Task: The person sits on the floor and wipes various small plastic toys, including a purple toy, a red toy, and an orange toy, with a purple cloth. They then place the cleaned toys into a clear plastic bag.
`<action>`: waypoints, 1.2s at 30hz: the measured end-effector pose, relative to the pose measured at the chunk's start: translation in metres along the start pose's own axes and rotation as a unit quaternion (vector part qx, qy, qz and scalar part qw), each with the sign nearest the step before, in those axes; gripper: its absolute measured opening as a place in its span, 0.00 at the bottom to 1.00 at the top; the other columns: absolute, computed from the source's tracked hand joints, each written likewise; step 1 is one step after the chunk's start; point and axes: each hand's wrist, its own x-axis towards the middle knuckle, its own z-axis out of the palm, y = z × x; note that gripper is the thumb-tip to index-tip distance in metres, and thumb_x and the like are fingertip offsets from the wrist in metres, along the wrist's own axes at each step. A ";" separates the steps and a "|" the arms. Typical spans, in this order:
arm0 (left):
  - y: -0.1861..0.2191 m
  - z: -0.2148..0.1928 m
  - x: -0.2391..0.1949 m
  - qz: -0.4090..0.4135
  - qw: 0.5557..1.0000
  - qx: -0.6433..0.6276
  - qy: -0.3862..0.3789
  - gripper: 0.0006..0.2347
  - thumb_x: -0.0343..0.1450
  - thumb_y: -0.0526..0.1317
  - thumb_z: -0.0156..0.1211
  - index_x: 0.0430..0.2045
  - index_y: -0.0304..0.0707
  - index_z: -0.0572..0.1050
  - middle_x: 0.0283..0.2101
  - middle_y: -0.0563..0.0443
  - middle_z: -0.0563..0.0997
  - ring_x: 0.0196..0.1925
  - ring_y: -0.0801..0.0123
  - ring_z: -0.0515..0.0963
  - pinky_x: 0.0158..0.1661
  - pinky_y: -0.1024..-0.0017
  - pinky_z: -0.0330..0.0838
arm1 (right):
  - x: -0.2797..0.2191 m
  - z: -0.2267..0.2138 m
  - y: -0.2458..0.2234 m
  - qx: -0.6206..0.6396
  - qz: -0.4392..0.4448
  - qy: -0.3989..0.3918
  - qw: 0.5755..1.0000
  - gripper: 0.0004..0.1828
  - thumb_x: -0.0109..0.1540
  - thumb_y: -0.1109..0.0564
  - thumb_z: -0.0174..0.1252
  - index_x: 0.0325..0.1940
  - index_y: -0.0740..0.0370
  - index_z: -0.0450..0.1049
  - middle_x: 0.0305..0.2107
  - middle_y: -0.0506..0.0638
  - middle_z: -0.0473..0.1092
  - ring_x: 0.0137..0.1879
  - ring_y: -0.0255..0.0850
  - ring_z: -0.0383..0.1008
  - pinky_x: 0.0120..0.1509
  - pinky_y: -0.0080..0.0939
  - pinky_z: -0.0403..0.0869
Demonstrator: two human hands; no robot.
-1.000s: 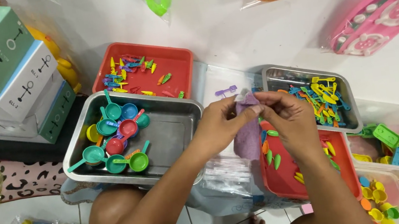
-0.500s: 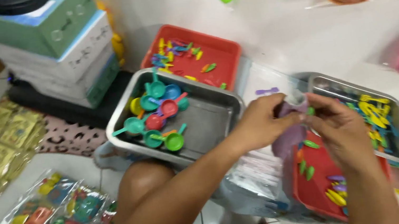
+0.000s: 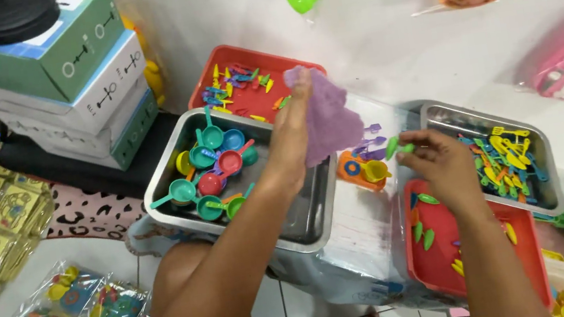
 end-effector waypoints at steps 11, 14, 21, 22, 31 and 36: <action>-0.088 0.006 0.034 0.062 0.977 0.043 -0.199 0.10 0.74 0.42 0.56 0.46 0.41 0.78 0.41 0.56 0.82 0.41 0.75 0.78 0.41 0.76 0.72 | 0.003 -0.005 0.023 0.142 -0.090 -0.139 0.976 0.50 0.58 0.21 0.44 0.64 0.65 0.71 0.53 0.56 0.72 0.56 0.48 0.73 0.59 0.51 0.73; -0.082 0.007 0.022 0.145 0.947 0.155 -0.242 0.09 0.74 0.47 0.55 0.32 0.42 0.75 0.29 0.60 0.74 0.31 0.79 0.71 0.32 0.75 0.66 | 0.001 -0.006 0.063 0.281 -0.046 -0.201 0.937 0.38 0.57 0.35 0.56 0.58 0.69 0.73 0.45 0.58 0.76 0.47 0.48 0.77 0.52 0.49 0.76; -0.036 -0.013 -0.005 0.223 0.892 0.314 -0.235 0.13 0.73 0.43 0.53 0.47 0.40 0.79 0.45 0.49 0.85 0.47 0.67 0.87 0.40 0.70 0.83 | -0.011 -0.011 0.023 0.237 0.109 0.110 0.959 0.17 0.61 0.55 0.61 0.54 0.42 0.74 0.42 0.39 0.74 0.48 0.36 0.76 0.46 0.41 0.78; -0.028 -0.026 -0.003 0.222 0.893 0.316 -0.232 0.13 0.73 0.43 0.53 0.47 0.40 0.79 0.45 0.49 0.85 0.47 0.67 0.87 0.40 0.70 0.83 | -0.011 -0.015 0.020 0.239 0.110 0.107 0.959 0.17 0.61 0.55 0.61 0.54 0.42 0.74 0.42 0.39 0.74 0.48 0.36 0.76 0.46 0.41 0.78; 0.008 -0.135 0.024 0.169 0.606 0.777 0.008 0.18 0.72 0.47 0.57 0.55 0.47 0.75 0.57 0.48 0.77 0.60 0.52 0.73 0.50 0.51 0.67 | -0.001 -0.039 0.033 0.187 0.145 0.226 0.945 0.10 0.59 0.47 0.68 0.44 0.38 0.79 0.35 0.26 0.70 0.43 0.21 0.71 0.43 0.28 0.71; 0.009 -0.139 0.023 0.125 0.591 0.796 -0.030 0.21 0.68 0.29 0.51 0.51 0.55 0.79 0.51 0.49 0.78 0.53 0.51 0.77 0.39 0.51 0.69 | -0.004 -0.032 0.026 0.243 0.120 0.200 0.942 0.15 0.58 0.52 0.64 0.47 0.35 0.77 0.39 0.30 0.75 0.45 0.27 0.77 0.49 0.33 0.79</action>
